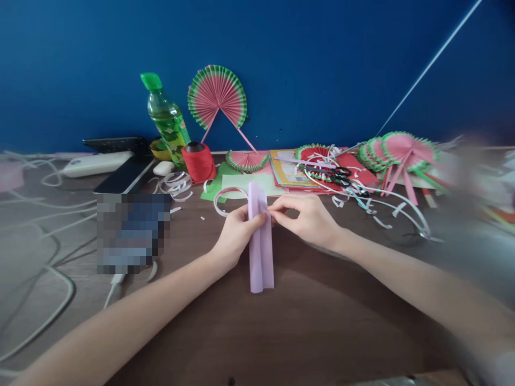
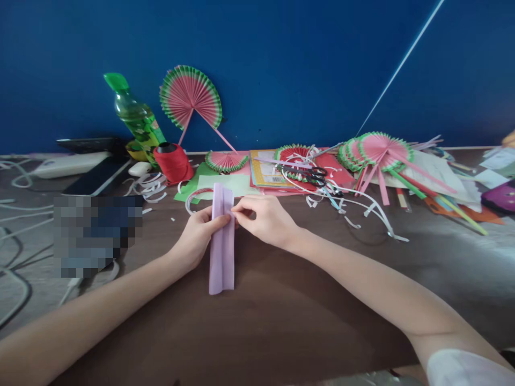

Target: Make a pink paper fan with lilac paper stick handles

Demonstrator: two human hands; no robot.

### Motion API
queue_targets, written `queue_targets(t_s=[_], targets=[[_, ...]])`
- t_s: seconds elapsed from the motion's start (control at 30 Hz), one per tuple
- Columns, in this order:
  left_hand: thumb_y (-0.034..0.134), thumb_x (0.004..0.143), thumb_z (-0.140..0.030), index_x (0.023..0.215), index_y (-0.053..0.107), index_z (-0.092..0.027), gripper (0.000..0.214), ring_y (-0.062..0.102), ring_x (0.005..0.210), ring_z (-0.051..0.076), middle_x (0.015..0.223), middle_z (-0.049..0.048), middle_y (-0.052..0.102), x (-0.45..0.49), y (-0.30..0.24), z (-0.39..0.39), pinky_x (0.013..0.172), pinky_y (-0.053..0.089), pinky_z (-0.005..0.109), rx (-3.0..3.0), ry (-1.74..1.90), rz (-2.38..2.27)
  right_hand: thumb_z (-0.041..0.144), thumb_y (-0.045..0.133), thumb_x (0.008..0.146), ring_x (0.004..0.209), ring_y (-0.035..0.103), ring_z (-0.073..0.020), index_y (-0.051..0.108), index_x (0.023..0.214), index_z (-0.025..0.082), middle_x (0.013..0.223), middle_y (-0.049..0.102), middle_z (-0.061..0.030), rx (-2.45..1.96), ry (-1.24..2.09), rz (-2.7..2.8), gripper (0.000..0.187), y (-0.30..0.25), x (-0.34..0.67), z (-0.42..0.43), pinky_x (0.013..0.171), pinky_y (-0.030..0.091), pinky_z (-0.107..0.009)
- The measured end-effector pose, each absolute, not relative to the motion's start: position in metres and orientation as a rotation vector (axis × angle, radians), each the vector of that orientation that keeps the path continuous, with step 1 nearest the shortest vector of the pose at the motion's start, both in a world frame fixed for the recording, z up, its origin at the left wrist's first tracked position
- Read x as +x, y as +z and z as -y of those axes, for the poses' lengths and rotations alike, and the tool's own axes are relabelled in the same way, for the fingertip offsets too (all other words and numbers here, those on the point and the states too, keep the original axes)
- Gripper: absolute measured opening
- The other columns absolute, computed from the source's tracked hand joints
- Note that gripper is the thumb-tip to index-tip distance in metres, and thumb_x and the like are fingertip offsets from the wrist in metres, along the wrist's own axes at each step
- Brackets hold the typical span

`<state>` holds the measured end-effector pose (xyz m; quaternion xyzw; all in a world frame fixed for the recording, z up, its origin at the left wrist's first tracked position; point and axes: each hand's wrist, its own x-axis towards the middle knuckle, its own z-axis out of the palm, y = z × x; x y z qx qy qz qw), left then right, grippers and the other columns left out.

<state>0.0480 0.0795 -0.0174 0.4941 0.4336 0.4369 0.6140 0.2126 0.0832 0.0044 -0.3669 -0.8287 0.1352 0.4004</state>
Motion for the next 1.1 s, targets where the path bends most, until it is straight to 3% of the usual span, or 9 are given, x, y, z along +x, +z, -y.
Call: queue_targets(t_s=[0.87,1.1], targets=[[0.066,0.071,-0.034,0.081,0.066,-0.014,0.022,0.057,0.067,0.013,0.076,0.0036,0.067,0.047,-0.020,-0.082,0.065,0.043,0.024,1.141,0.962,-0.966,0.016,0.046,0.088,0.073,0.062,-0.0164,0.065,0.084,0.017,0.079,0.069,-0.0054,-0.719,0.104,2.414,0.019,0.010,0.225,-0.093,0.067,0.049,-0.030],[0.067,0.069,-0.040,0.078,0.064,-0.015,0.026,0.055,0.062,0.013,0.072,0.0022,0.066,0.047,-0.020,-0.082,0.059,0.042,0.024,1.160,0.953,-0.996,0.018,0.041,0.089,0.072,0.059,-0.0177,0.063,0.079,0.017,0.078,0.066,-0.0078,-0.759,-0.095,2.453,0.024,0.010,0.223,-0.090,0.067,0.047,-0.031]])
